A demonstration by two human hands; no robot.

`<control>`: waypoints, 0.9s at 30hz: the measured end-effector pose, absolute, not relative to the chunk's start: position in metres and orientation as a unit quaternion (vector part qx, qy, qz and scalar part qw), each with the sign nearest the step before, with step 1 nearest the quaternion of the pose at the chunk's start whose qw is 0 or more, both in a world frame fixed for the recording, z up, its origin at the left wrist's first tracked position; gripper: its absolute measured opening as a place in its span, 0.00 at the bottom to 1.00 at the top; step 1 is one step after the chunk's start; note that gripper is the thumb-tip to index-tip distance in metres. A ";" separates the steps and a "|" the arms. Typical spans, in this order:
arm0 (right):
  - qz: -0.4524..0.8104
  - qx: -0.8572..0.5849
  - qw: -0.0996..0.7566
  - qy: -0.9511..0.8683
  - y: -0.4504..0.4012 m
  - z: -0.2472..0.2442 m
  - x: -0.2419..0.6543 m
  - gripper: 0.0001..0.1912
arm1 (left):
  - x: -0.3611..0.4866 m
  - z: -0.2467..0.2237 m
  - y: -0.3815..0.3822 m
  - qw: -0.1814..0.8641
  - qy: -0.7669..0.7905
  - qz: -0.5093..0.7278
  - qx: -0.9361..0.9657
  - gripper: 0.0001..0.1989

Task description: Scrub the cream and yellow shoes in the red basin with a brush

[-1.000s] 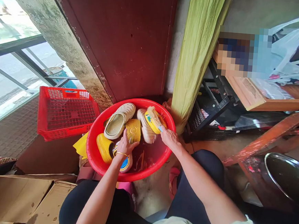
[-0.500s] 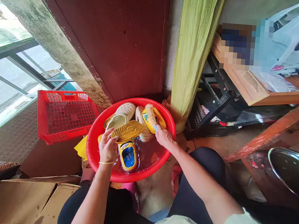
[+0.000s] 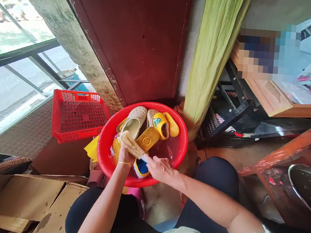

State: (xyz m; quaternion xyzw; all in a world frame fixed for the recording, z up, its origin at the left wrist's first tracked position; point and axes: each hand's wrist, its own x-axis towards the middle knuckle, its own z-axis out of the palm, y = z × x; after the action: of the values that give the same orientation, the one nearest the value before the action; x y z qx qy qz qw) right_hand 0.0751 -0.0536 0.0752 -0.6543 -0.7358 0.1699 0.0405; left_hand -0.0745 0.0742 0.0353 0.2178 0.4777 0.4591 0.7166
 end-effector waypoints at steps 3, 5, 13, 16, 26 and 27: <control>0.161 -0.692 0.040 -0.702 -0.040 0.073 0.091 0.28 | -0.081 0.040 0.077 0.736 0.486 0.439 0.175 0.33; 0.158 -0.732 0.033 -0.662 -0.021 0.073 0.115 0.27 | -0.082 0.041 0.075 0.739 0.489 0.427 0.178 0.34; 0.162 -0.755 0.045 -0.634 -0.011 0.067 0.129 0.29 | -0.069 0.036 0.064 0.714 0.495 0.414 0.272 0.26; 0.171 -0.694 0.040 -0.698 -0.033 0.061 0.103 0.31 | -0.071 0.034 0.067 0.707 0.489 0.430 0.277 0.24; 0.152 -0.777 0.076 -0.606 -0.001 0.069 0.164 0.26 | -0.081 0.042 0.057 0.521 0.447 0.460 0.564 0.40; 0.146 -0.775 0.097 -0.607 0.000 0.070 0.169 0.26 | -0.084 0.043 0.058 0.483 0.437 0.460 0.604 0.40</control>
State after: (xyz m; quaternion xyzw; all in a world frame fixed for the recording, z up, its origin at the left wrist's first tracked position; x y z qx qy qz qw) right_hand 0.1688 0.0005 0.0701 -0.7752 -0.6070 0.1458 0.0974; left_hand -0.0839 0.0579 0.0429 0.6035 0.4371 0.4598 0.4830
